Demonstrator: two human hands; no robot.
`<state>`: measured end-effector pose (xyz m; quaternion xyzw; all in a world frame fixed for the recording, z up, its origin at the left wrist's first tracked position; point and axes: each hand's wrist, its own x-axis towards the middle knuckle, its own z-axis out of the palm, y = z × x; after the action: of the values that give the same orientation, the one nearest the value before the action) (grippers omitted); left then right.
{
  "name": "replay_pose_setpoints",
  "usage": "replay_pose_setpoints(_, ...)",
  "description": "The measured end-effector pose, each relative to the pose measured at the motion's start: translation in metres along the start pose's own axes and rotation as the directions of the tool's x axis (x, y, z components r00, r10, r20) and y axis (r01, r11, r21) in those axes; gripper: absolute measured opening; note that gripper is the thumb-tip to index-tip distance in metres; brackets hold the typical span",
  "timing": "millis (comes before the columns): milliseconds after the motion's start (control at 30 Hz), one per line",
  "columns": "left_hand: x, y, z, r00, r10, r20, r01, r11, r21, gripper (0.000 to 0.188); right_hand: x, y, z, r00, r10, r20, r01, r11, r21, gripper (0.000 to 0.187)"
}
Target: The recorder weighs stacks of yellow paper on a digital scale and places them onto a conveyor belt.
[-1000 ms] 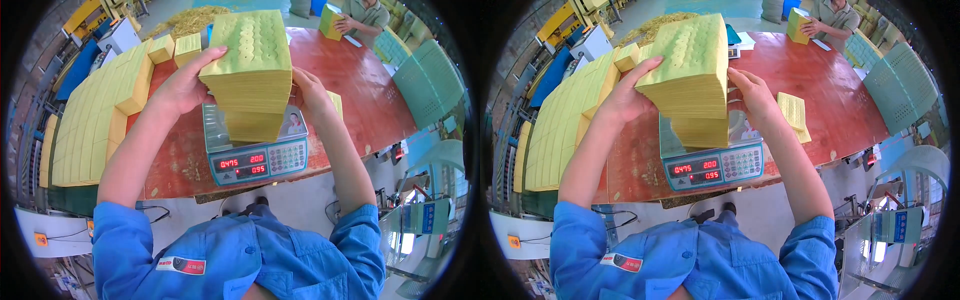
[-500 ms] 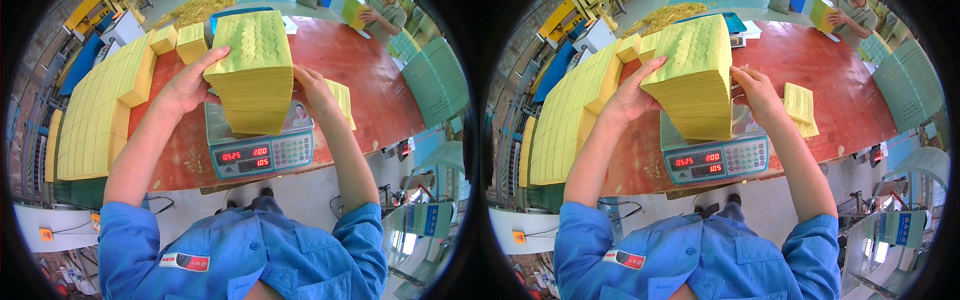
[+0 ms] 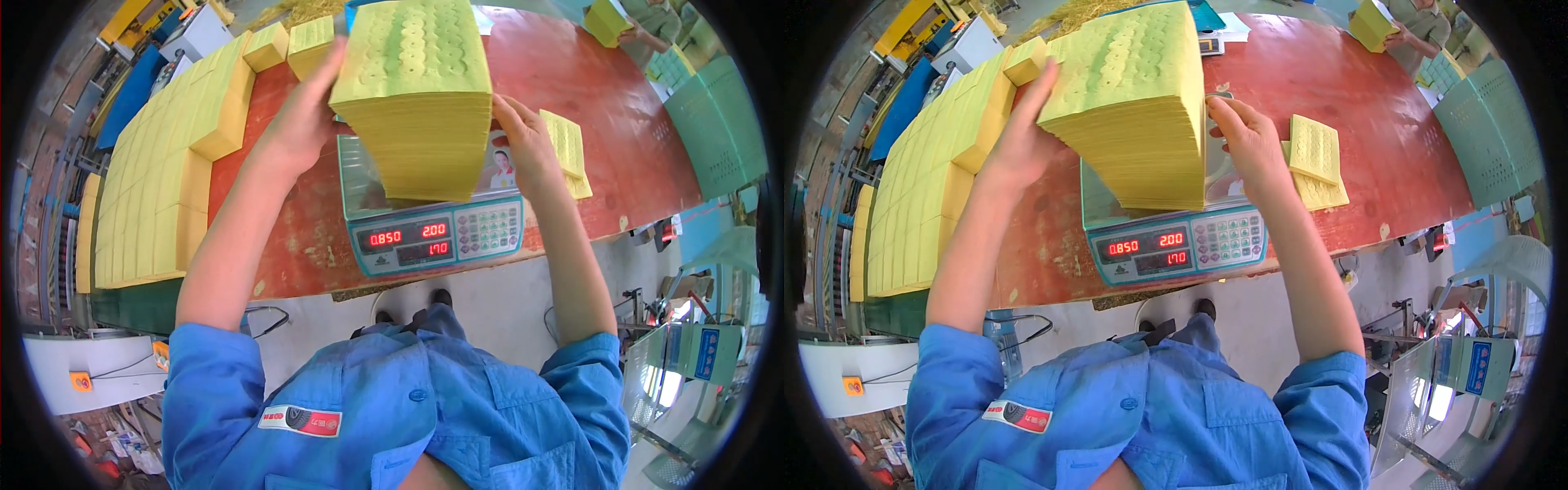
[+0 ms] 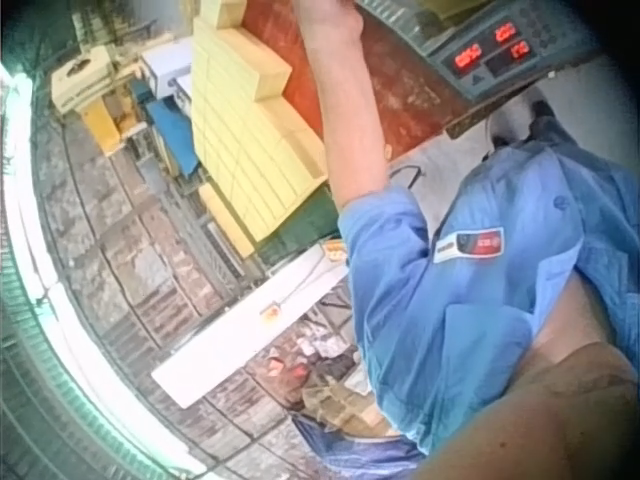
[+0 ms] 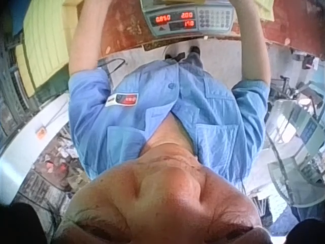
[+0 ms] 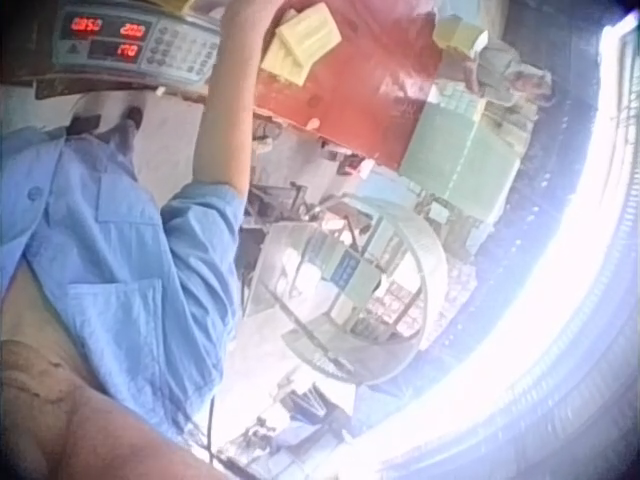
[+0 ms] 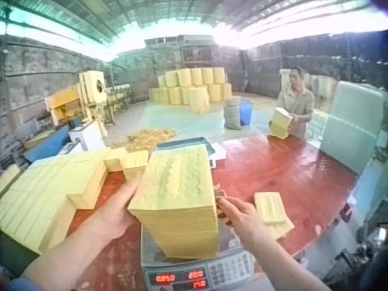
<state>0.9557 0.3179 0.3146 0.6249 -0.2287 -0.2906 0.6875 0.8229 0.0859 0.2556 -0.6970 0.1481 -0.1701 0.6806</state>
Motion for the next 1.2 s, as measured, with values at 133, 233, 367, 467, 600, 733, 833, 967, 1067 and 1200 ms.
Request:
replay_pose_setpoints(133,0.005,-0.040,-0.001,0.987,0.042,-0.155,-0.098,0.923,-0.371,0.056,0.011,0.038,-0.004,0.984,-0.114,-0.139,0.141,0.970,0.198,0.062)
replay_pose_setpoints(233,0.010,-0.064,0.029,0.974,-0.026,-0.225,-0.076,0.898,-0.434,0.053,0.032,0.050,0.014,0.995,-0.034,-0.092,0.060,0.952,0.299,0.063)
replay_pose_setpoints(367,0.030,-0.064,0.045,0.939,0.043,-0.342,-0.173,0.918,-0.358,0.050,0.046,0.019,0.044,0.996,-0.031,0.088,-0.004,0.927,0.376,0.056)
replay_pose_setpoints(467,0.048,-0.063,0.041,0.920,0.087,-0.382,-0.222,0.919,-0.326,0.052,0.075,0.023,0.046,0.986,-0.107,0.129,0.042,0.904,0.426,0.051)
replay_pose_setpoints(600,0.056,-0.069,0.037,0.919,0.099,-0.381,-0.236,0.913,-0.332,0.054,0.100,0.042,0.043,0.982,-0.107,0.155,0.027,0.895,0.446,0.051)
replay_pose_setpoints(733,0.041,-0.075,0.029,0.884,0.135,-0.448,-0.271,0.928,-0.256,0.064,0.097,0.062,0.020,0.991,-0.064,0.116,0.028,0.958,0.286,0.058)
replay_pose_setpoints(833,-0.004,-0.090,-0.010,0.891,-0.002,-0.454,-0.180,0.917,-0.356,0.077,0.064,0.067,-0.017,0.985,-0.148,0.089,0.111,0.936,0.334,0.059)
replay_pose_setpoints(967,-0.097,-0.106,-0.025,0.831,-0.065,-0.553,-0.117,0.951,-0.287,0.083,-0.010,0.077,-0.078,0.997,-0.060,0.055,0.033,0.912,0.410,0.059)
replay_pose_setpoints(1067,-0.161,-0.130,-0.043,0.812,-0.180,-0.555,-0.038,0.933,-0.359,0.078,-0.062,0.093,-0.110,0.997,0.031,0.069,-0.060,0.880,0.471,0.057)
replay_pose_setpoints(1200,-0.196,-0.152,-0.047,0.766,-0.259,-0.588,-0.012,0.909,-0.416,0.064,-0.106,0.101,-0.108,0.991,0.132,-0.014,-0.103,0.834,0.542,0.051)
